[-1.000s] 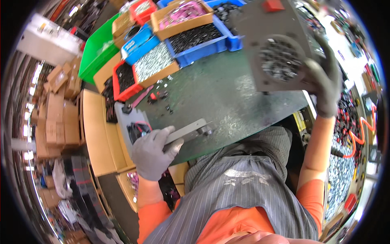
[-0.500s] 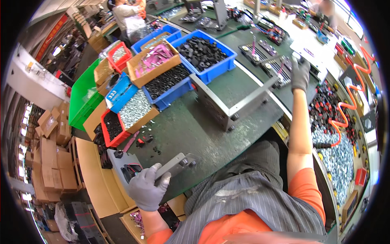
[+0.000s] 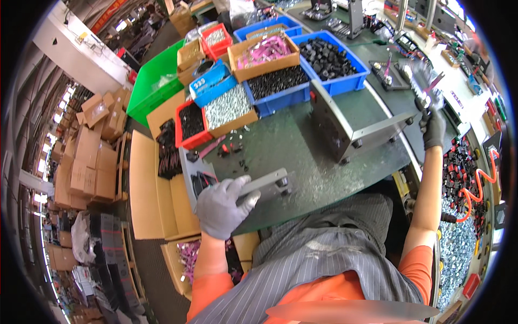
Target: Assembling electronic metal enclosures and cooling fans using a pneumatic screwdriver.
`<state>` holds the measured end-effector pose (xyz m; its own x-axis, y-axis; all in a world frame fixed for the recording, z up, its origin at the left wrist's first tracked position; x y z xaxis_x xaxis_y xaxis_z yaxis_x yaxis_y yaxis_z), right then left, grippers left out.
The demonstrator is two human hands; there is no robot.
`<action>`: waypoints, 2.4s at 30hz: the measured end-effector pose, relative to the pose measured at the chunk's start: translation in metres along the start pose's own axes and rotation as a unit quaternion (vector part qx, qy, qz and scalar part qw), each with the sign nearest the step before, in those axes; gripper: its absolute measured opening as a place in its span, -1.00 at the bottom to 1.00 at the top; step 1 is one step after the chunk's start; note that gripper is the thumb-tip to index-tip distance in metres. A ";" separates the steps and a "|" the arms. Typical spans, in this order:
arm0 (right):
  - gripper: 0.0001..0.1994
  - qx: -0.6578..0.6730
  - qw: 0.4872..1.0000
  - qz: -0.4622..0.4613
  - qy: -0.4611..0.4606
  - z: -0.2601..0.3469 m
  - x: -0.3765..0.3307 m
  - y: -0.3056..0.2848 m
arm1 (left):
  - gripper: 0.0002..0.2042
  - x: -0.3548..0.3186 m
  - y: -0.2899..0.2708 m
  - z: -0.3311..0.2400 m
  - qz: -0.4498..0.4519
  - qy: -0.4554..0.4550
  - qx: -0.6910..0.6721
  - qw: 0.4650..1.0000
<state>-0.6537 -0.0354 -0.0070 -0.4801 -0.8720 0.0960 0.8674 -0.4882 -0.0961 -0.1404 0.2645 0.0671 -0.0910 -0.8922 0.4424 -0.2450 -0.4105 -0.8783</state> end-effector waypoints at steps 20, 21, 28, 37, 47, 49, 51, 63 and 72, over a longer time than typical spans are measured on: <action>-0.71 -0.453 0.694 0.375 -0.415 0.132 -0.274 0.218 | -0.64 0.010 0.014 0.000 0.021 -0.017 -0.008 1.000; -0.73 -0.439 0.710 0.365 -0.412 0.127 -0.274 0.221 | -0.63 0.013 0.017 0.000 0.015 -0.005 -0.006 1.000; -0.69 -0.239 0.772 0.415 -0.418 0.105 -0.262 0.227 | -0.61 0.019 0.021 0.001 0.011 0.029 -0.001 1.000; -0.80 -0.071 0.843 0.387 -0.368 0.087 -0.262 0.229 | -0.58 0.016 0.025 0.001 -0.008 0.022 -0.013 1.000; -0.77 -0.037 0.855 0.313 -0.413 0.103 -0.244 0.170 | -0.55 0.098 -0.018 -0.025 -0.006 0.181 0.035 0.983; -0.73 0.027 0.901 0.212 -0.376 0.106 -0.209 0.126 | -0.61 0.129 -0.024 -0.042 -0.016 0.235 -0.022 0.972; -0.68 0.096 0.943 0.066 -0.311 0.104 -0.166 0.084 | -0.64 0.159 -0.001 -0.066 0.011 0.290 -0.104 0.951; -0.49 -0.070 0.992 -0.008 0.105 -0.063 0.045 0.068 | -0.56 0.195 0.089 -0.144 0.403 0.153 -0.091 0.898; -0.32 -0.418 0.906 -0.013 0.068 -0.086 0.143 0.134 | -0.57 0.174 0.089 -0.113 0.410 0.102 -0.180 0.888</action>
<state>-0.6172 -0.2291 -0.0917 -0.5602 -0.8283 -0.0084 0.4803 -0.3166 -0.8180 -0.2873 0.0935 0.0862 -0.5458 -0.7954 -0.2636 -0.3053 0.4818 -0.8214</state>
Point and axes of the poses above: each hand's wrist, its own x-axis towards the middle knuckle, its own y-axis out of the palm, z = x × y, the point moved 1 cm from there along x, towards the middle knuckle, and after that the axes turned 9 degrees about -x, right-handed, at the moved point
